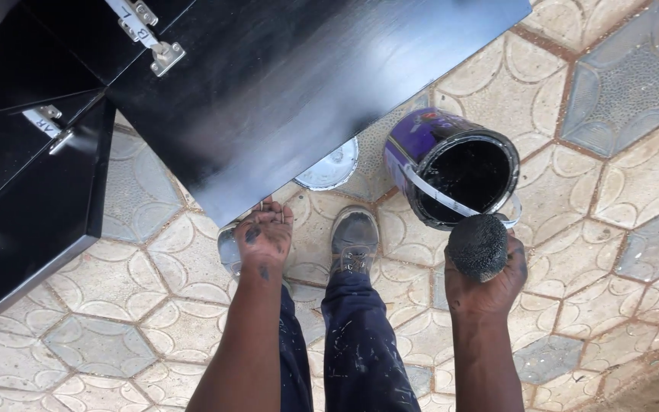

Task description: Painting wooden furniture panels and cabinet doors with black paint using a brush.

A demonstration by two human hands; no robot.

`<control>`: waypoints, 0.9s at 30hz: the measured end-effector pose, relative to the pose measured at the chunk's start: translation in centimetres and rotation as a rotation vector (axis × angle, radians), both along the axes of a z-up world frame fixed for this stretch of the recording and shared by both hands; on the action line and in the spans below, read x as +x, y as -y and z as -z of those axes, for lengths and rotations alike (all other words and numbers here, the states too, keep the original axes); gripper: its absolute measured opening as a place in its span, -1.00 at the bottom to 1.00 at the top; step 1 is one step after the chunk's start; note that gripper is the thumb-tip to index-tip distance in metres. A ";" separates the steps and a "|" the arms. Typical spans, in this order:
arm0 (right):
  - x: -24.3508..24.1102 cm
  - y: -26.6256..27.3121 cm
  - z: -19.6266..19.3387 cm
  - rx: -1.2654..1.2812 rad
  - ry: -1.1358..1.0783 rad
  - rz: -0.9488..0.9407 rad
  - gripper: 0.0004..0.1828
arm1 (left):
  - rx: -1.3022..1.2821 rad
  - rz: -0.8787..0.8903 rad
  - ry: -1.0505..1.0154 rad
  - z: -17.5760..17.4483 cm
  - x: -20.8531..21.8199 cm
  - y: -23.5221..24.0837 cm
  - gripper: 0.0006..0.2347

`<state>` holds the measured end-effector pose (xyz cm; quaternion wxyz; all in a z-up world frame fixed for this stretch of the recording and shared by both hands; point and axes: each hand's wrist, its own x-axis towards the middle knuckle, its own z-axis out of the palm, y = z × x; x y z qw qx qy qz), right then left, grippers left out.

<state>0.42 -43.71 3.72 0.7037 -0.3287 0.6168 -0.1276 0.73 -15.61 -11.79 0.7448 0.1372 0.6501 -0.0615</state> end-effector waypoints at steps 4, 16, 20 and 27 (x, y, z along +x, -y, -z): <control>-2.2 -2.6 1.9 0.021 -0.108 0.020 -0.93 | -0.017 -0.019 0.014 3.1 -0.9 -0.1 -0.76; -3.1 -14.6 -1.9 0.199 -0.074 -0.024 -0.84 | 0.157 -0.215 -0.146 -10.3 5.0 0.5 -0.89; -4.0 -17.7 -3.3 0.263 -0.147 -0.066 -0.82 | 0.175 -0.228 -0.068 -13.1 6.3 -0.7 -0.77; -2.1 -18.0 -0.1 0.233 0.015 -0.164 -0.77 | 0.222 -0.182 0.022 -14.7 7.0 -1.8 -0.79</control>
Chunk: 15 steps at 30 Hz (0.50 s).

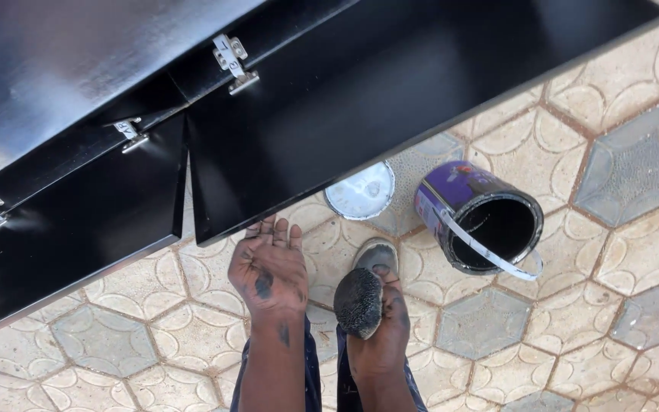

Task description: Painting wooden furniture panels and cabinet doors with black paint using a brush.

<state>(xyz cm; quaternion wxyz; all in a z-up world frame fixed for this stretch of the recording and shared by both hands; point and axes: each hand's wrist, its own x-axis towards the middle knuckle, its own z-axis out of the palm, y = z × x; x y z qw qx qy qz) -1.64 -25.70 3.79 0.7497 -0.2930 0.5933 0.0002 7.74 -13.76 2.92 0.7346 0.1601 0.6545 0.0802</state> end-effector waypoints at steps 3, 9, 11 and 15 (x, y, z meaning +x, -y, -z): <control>0.8 -0.8 -0.2 0.021 0.044 -0.025 -0.84 | -0.032 -0.040 -0.005 1.2 -0.6 0.5 -0.82; 1.2 -1.8 0.6 0.074 -0.006 -0.029 -0.82 | -0.149 -0.096 -0.064 5.8 -3.7 1.1 -0.80; 1.7 -2.1 0.5 0.058 0.049 -0.035 -0.81 | -0.168 -0.112 -0.060 6.3 -4.3 1.2 -0.86; 2.6 -1.8 0.4 0.096 0.069 -0.048 -0.81 | -0.143 -0.108 -0.124 3.3 -1.9 1.4 -0.92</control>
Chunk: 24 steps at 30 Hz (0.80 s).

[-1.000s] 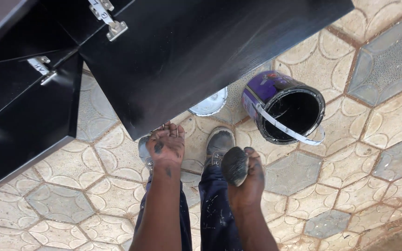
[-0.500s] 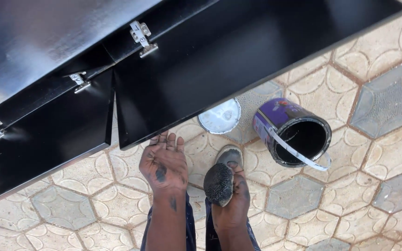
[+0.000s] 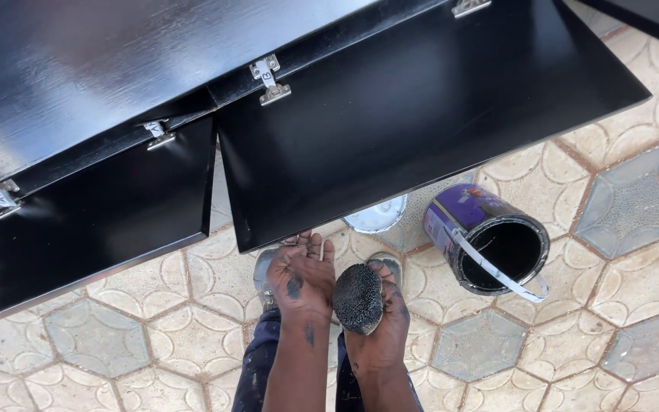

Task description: Painting wooden furniture panels and cabinet doors with black paint using a brush.

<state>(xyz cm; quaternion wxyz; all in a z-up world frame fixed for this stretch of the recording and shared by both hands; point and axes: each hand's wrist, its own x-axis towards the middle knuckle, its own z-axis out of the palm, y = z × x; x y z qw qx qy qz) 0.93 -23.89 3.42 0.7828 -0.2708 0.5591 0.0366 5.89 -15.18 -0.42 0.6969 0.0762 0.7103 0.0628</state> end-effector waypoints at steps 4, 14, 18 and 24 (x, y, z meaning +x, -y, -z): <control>0.8 0.4 0.1 -0.019 0.048 -0.034 -0.82 | 0.075 0.005 0.054 -2.9 2.7 -0.8 -0.93; 2.2 -0.1 0.8 -0.032 0.035 -0.033 -0.79 | 0.082 -0.019 0.051 -5.7 5.6 -2.1 -0.87; 2.9 -0.1 -0.3 -0.069 0.037 -0.136 -0.81 | 0.094 0.003 0.108 -4.6 4.8 -1.8 -0.88; 4.2 -0.2 -1.1 -0.022 -0.154 -0.118 -0.79 | 0.044 -0.048 0.093 -3.4 4.5 -1.5 -0.92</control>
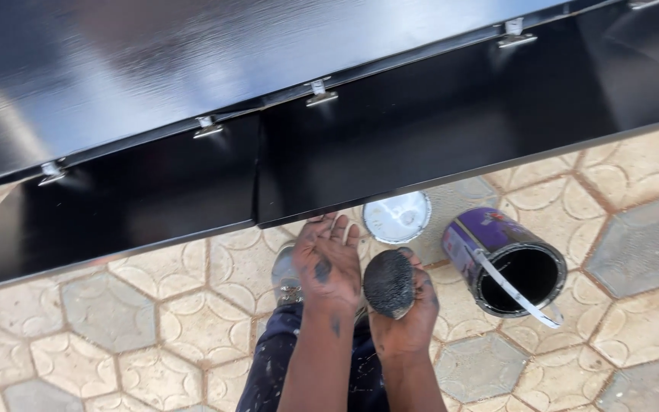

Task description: Painting wooden furniture panels and cabinet doors with black paint using a brush.

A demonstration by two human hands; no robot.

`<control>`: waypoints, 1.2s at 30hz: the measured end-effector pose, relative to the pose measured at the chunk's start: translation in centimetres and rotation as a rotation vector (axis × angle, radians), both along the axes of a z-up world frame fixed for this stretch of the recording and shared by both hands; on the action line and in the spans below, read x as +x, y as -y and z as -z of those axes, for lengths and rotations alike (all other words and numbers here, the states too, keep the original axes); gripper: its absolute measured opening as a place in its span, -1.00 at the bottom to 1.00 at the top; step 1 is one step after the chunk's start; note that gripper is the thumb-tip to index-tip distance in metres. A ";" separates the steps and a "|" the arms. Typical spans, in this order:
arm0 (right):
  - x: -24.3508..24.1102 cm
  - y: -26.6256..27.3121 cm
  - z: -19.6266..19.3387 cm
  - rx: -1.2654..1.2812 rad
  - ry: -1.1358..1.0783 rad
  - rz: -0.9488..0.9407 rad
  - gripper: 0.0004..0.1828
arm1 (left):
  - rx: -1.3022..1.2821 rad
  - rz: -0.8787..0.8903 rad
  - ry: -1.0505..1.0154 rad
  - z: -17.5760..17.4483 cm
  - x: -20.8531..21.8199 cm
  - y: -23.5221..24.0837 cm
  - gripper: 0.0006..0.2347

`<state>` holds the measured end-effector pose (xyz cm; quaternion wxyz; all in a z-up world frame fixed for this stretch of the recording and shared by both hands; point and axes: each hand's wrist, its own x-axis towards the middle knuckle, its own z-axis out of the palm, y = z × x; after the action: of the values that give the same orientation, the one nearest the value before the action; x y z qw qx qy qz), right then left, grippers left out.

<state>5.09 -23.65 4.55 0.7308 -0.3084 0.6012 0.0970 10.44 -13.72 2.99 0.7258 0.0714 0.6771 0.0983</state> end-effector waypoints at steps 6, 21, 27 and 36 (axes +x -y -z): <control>1.5 -0.4 -0.8 -0.036 -0.157 -0.014 -0.70 | -0.019 0.022 0.015 -0.1 -0.1 -0.1 -0.91; 2.6 -2.3 -2.0 -0.100 -0.239 -0.021 -0.69 | -0.103 0.057 0.001 1.3 -1.7 -0.9 -0.62; 2.4 -2.5 -2.1 -0.107 -0.242 -0.042 -0.67 | -0.081 0.050 0.031 1.8 -2.1 -1.1 -0.61; 2.0 -2.2 -2.1 -0.087 -0.219 -0.051 -0.66 | -0.137 0.075 -0.051 1.1 -1.7 -1.3 -0.56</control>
<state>7.12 -21.42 6.67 0.6438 -0.3425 0.6733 0.1223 8.70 -12.39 1.91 0.7148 0.0493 0.6972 0.0228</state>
